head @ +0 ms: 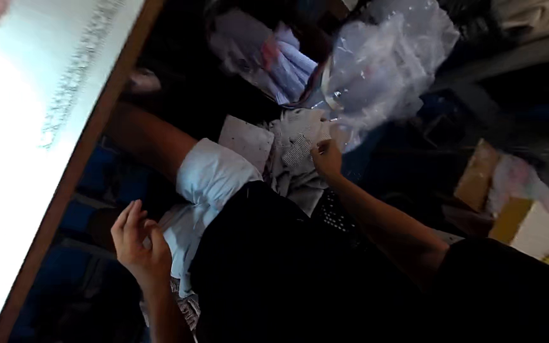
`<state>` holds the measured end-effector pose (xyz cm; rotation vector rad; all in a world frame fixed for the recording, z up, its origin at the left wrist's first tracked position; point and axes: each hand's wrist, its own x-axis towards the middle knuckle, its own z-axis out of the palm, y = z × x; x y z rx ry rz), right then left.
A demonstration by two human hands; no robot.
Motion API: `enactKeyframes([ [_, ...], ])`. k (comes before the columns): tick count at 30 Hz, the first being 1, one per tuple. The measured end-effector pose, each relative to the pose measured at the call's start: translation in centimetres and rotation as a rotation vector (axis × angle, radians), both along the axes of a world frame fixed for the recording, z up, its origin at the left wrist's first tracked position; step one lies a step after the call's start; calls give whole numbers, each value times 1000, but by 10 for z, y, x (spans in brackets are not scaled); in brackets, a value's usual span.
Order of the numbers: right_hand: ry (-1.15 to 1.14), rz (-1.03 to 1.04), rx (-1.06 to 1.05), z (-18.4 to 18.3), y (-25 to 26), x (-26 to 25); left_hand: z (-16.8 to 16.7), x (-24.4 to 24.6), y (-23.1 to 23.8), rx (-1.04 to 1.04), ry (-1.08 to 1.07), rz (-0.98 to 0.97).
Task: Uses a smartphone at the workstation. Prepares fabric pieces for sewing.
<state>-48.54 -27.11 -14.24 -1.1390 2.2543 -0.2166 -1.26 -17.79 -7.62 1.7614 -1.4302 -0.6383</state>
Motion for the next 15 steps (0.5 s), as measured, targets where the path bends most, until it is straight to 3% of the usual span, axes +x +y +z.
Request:
enactKeyframes([
  [3,-22,-14,62,-27,31,-8,3,1,-11,0,-46,-46],
  [7,-83,-154,4,-57,28,-6,16,-11,-33,-15,-80,-134],
  [9,-18,-110,-78,-49,31,2,24,-20,-44,1,-92,-181],
  [12,-20,-41,-223,-6,7,37,33,-45,-67,-16,-10,-180],
  [15,-17,-27,-109,16,-8,49,39,-78,-86,-37,85,-274],
])
